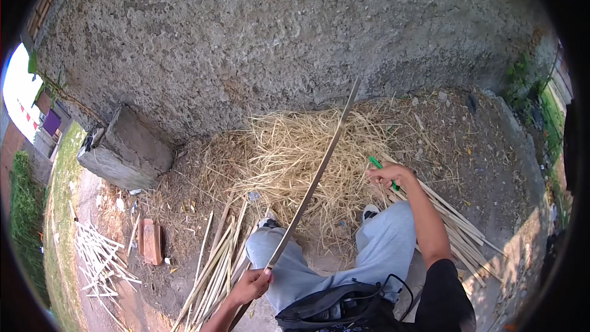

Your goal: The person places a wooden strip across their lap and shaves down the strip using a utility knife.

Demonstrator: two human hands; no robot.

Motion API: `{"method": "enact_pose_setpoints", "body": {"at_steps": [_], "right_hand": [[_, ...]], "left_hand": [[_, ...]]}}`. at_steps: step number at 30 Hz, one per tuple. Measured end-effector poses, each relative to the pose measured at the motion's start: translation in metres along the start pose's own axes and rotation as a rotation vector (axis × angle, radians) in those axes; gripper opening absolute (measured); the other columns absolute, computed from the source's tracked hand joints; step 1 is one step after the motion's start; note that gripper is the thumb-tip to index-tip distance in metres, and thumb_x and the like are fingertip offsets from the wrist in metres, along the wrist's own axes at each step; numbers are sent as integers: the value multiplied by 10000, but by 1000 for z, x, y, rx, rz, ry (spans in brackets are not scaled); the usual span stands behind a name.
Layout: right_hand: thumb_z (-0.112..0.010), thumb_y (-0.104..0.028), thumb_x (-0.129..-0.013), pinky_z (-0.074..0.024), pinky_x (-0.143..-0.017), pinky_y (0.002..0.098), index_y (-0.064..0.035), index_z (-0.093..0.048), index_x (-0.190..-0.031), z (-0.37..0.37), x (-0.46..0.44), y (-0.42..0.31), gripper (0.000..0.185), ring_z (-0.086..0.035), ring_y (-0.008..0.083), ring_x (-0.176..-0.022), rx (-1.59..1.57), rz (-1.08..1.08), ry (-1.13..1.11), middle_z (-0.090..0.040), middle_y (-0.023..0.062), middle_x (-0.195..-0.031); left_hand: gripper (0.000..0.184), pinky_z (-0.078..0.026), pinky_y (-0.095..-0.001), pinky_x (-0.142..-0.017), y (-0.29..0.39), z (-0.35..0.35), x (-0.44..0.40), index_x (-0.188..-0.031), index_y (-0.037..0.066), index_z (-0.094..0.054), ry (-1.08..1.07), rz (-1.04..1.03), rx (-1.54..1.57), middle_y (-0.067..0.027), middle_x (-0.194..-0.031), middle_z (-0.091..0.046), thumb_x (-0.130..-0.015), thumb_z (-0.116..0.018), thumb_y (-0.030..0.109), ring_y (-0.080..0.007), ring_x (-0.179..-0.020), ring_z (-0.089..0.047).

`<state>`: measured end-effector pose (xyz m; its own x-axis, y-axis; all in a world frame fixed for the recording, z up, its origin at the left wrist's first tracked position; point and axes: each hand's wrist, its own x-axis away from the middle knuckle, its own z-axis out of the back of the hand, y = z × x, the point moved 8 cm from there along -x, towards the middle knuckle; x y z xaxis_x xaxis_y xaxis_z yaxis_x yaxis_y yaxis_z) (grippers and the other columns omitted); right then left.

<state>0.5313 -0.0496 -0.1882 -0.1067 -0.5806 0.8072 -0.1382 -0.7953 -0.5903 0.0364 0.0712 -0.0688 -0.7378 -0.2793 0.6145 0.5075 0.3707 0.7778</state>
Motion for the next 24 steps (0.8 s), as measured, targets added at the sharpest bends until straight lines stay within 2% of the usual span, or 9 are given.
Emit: {"method": "enact_pose_setpoints", "body": {"at_steps": [2, 3, 4, 6, 9, 11, 17, 21, 24], "right_hand": [[-678, -295, -912, -329, -447, 220, -38, -655, -1005, 16, 37, -45, 274, -435, 55, -522, -48, 359, 615, -569, 2, -706], [-634, -341, -941, -307, -436, 203, -42, -634, -1067, 6, 55, -57, 325, -372, 29, -489, -264, 396, 662, -573, -7, -753], [-634, -341, -941, -307, -436, 203, -42, -634, -1067, 1, 63, -62, 325, -372, 29, -489, -267, 398, 665, -573, -7, -753], [-638, -368, -936, -309, -428, 196, 1, -595, -1130, -18, 65, -75, 420, -362, 8, -480, -697, 566, 369, -613, 50, -885], [-567, -439, -963, -296, -424, 202, 16, -541, -1238, -44, 70, -86, 532, -313, 23, -464, -713, 665, 295, -622, 92, -1044], [-507, -524, -964, -296, -430, 196, 18, -475, -1309, -55, 67, -87, 644, -297, 24, -466, -733, 746, 228, -610, 130, -1153], [-575, -546, -908, -308, -450, 187, -16, -438, -1354, -57, 64, -84, 706, -295, 19, -477, -804, 894, 200, -599, 100, -1156], [-701, -486, -850, -314, -465, 201, -23, -442, -1363, -42, 58, -69, 739, -337, 33, -502, -997, 921, 325, -606, 76, -1110], [-702, -520, -832, -301, -463, 199, -26, -467, -1323, -37, 72, -68, 736, -334, 25, -509, -953, 951, 427, -562, 30, -1045]], "left_hand": [[389, -241, -233, -394, 14, -4, -1, -805, 39, -530, 14, -27, -104, 52, -519, -378, -1037, -447, 340, -50, -416, -320], [389, -241, -233, -394, 18, -4, -2, -805, 39, -530, 13, -29, -108, 52, -519, -378, -1037, -447, 340, -50, -416, -320], [394, -250, -236, -399, 25, -4, -4, -772, 43, -532, 26, -79, -156, 52, -521, -391, -1024, -481, 340, -49, -422, -335], [403, -258, -239, -403, 36, -1, -8, -738, 46, -533, 37, -135, -204, 52, -523, -404, -1012, -515, 341, -49, -428, -350], [492, -296, -296, -451, 52, 16, -17, -606, 25, -546, 211, -168, -534, 38, -505, -415, -890, -702, 394, -67, -490, -363], [484, -298, -298, -452, 68, 17, -19, -624, 21, -566, 244, -180, -659, 35, -498, -415, -867, -721, 411, -72, -482, -377], [372, -378, -330, -502, 78, 18, -33, -775, 23, -713, 318, -285, -824, -44, -511, -514, -798, -783, 388, -121, -498, -423], [325, -355, -321, -479, 76, 16, -33, -713, 15, -690, 414, -390, -830, -16, -499, -496, -797, -785, 315, -101, -486, -410], [345, -331, -314, -465, 67, 21, -36, -642, 4, -651, 411, -279, -702, 19, -494, -470, -790, -788, 283, -81, -483, -397]]}}
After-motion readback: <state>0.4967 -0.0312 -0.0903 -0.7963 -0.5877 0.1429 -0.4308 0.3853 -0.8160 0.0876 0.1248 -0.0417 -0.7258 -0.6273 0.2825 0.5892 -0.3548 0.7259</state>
